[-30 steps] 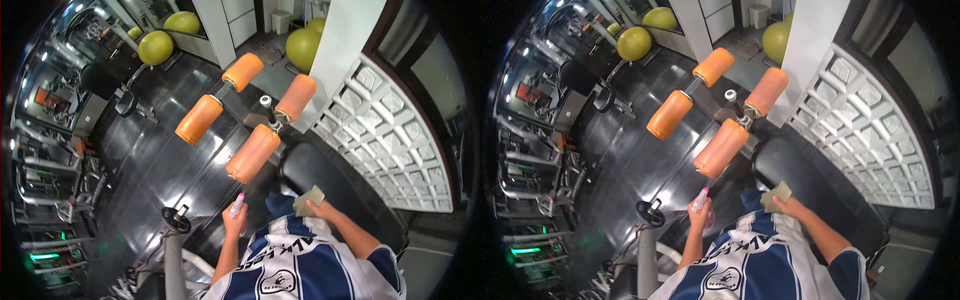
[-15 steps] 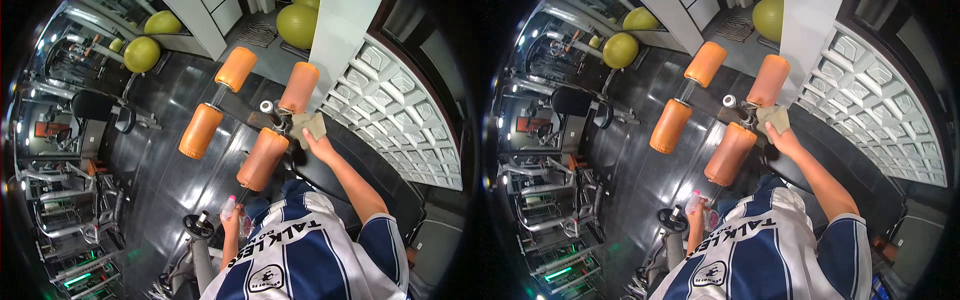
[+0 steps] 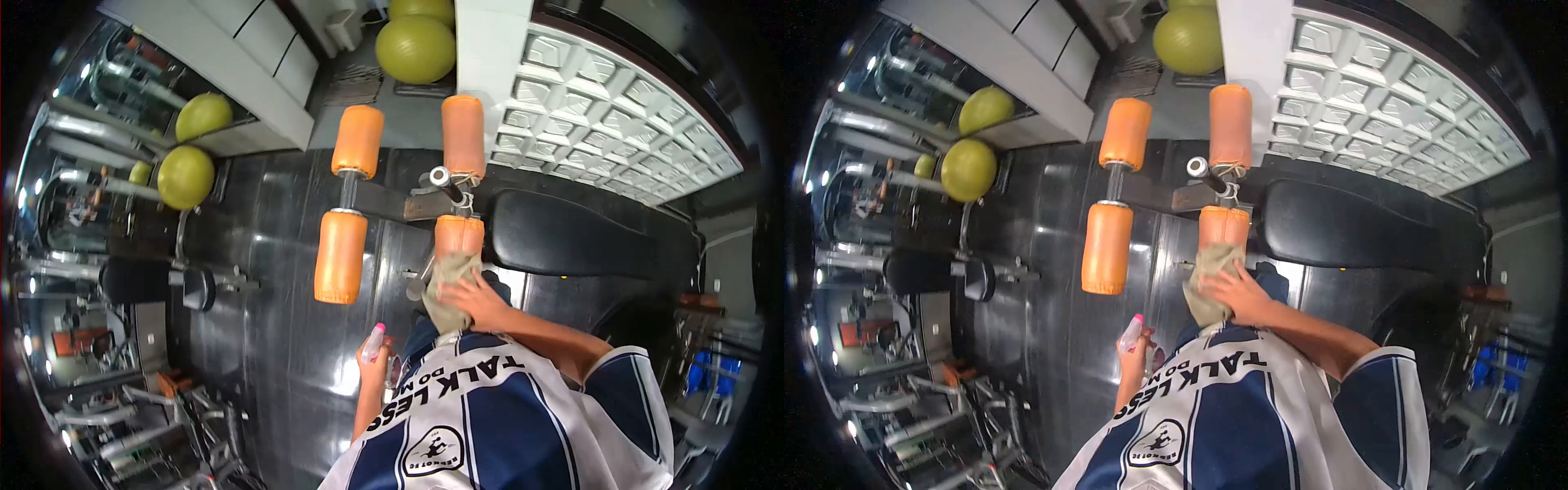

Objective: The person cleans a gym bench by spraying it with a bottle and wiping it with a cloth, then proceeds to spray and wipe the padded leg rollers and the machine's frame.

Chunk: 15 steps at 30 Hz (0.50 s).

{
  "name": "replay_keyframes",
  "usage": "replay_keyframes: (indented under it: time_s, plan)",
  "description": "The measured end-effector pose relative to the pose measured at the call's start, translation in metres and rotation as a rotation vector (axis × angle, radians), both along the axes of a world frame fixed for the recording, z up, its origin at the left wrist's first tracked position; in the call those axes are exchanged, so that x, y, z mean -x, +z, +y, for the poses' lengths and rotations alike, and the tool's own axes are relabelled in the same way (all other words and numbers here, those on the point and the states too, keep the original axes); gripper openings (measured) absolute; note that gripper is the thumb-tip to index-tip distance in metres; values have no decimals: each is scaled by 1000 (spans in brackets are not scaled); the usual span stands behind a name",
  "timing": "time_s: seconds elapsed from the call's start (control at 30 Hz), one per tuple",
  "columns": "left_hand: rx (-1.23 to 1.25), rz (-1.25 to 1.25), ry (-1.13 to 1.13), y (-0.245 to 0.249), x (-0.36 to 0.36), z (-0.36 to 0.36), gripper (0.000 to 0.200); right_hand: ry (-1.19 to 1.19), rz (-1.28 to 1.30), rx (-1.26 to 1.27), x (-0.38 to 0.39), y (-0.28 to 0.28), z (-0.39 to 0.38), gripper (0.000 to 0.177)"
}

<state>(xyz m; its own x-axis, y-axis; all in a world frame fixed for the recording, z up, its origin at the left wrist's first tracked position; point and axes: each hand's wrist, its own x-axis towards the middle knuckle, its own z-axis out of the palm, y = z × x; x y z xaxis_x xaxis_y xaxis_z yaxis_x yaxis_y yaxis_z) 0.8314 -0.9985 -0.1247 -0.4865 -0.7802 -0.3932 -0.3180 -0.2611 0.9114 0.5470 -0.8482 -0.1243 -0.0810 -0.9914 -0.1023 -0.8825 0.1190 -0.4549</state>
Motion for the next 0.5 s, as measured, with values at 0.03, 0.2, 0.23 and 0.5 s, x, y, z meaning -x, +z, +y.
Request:
replay_keyframes:
  time_s: [0.03, 0.2, 0.23, 0.5]
  plan:
    - [-27, -4, -18, -1, -2, -14, 16, 106, -37, -66, -10, 11, 4, 74]
    - [50, -25, -310, -25, 18, -67, 20, -252, -223, 81, -49, -4, -9, 37]
    - [40, -29, -349, -21, 29, -70, 20, -377, -196, 40, -60, -4, -8, 35]
    - [-52, 48, -714, 7, 139, -43, 39, -1078, -907, 153, -12, 10, 49, 32]
